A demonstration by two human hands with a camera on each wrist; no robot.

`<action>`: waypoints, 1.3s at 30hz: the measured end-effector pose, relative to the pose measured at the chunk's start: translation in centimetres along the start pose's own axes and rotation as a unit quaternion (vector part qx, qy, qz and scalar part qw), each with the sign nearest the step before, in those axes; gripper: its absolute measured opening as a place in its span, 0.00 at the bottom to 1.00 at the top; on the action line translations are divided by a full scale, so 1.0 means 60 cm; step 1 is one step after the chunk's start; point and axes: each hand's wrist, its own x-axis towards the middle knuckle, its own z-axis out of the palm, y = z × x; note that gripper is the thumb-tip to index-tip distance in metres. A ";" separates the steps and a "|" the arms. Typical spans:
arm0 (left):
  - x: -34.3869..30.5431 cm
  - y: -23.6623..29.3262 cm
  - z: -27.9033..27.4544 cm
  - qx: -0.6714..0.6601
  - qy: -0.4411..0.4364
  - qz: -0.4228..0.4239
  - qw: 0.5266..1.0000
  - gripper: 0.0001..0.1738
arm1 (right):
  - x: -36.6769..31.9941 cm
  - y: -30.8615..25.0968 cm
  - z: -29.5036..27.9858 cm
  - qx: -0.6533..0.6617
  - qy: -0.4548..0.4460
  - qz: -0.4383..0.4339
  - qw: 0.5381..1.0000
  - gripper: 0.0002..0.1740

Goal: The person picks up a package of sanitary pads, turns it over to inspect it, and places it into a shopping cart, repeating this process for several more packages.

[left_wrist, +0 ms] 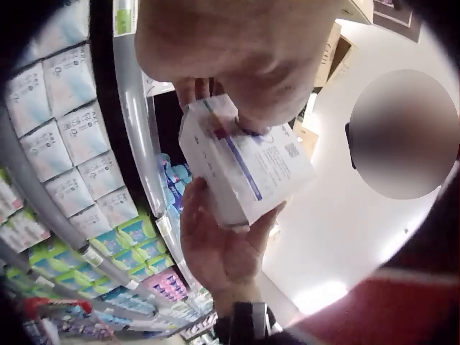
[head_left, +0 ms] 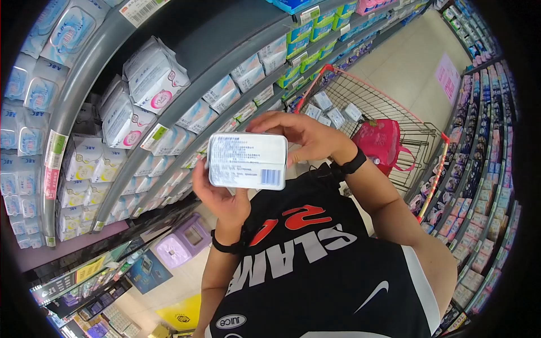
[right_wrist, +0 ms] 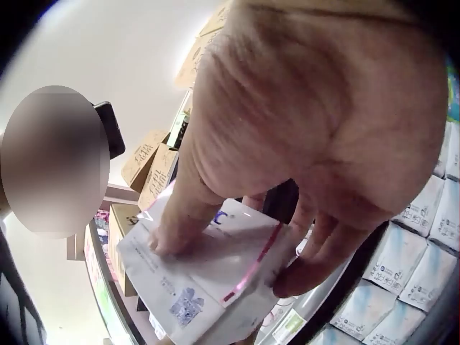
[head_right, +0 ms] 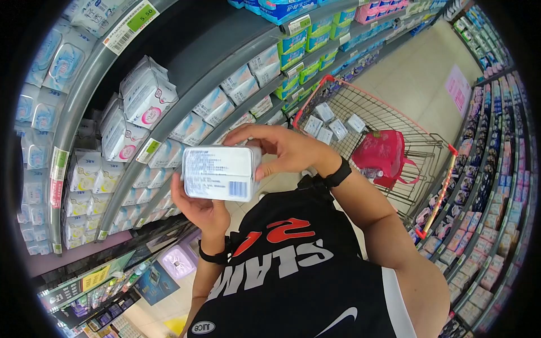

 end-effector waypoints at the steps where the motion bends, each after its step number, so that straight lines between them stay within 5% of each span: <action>1: 0.004 0.003 0.000 -0.030 -0.007 -0.034 0.999 0.52 | -0.001 -0.002 0.001 -0.024 0.001 0.008 1.000 0.49; 4: 0.018 0.013 -0.009 -0.082 -0.056 -0.111 0.989 0.53 | 0.000 -0.010 0.003 -0.072 0.003 0.025 0.997 0.50; 9: 0.041 -0.001 -0.045 -0.049 -0.121 -0.026 0.991 0.45 | -0.007 -0.002 -0.011 -0.011 -0.005 0.058 0.998 0.47; 14: 0.033 0.007 -0.031 0.002 -0.096 0.036 0.995 0.35 | 0.004 -0.016 -0.031 -0.123 -0.030 0.013 0.992 0.39; 20: 0.028 -0.005 -0.027 0.027 -0.100 0.064 0.993 0.33 | 0.009 -0.022 -0.033 -0.148 -0.034 0.013 0.988 0.38; 24: 0.033 -0.015 -0.025 0.056 -0.084 0.028 0.994 0.42 | 0.009 -0.013 -0.037 -0.202 -0.032 0.004 0.979 0.39; 26: 0.035 -0.015 -0.021 0.044 -0.076 -0.031 0.996 0.49 | 0.004 -0.007 -0.032 -0.130 -0.017 0.058 0.990 0.42; 29: 0.045 -0.004 -0.010 -0.125 -0.099 -0.135 0.978 0.75 | 0.005 -0.012 -0.015 -0.104 0.009 0.101 0.989 0.52; 32: 0.061 0.027 0.018 -0.168 -0.177 -0.120 0.962 0.88 | 0.006 -0.004 0.005 -0.127 0.046 0.086 0.987 0.63; 35: 0.056 0.035 0.033 -0.124 -0.134 -0.179 0.967 0.94 | 0.004 0.018 0.010 -0.097 0.056 0.086 0.990 0.67; 39: 0.049 0.022 0.032 -0.068 -0.108 -0.129 0.983 0.89 | 0.004 0.025 0.002 -0.089 0.043 0.092 0.991 0.64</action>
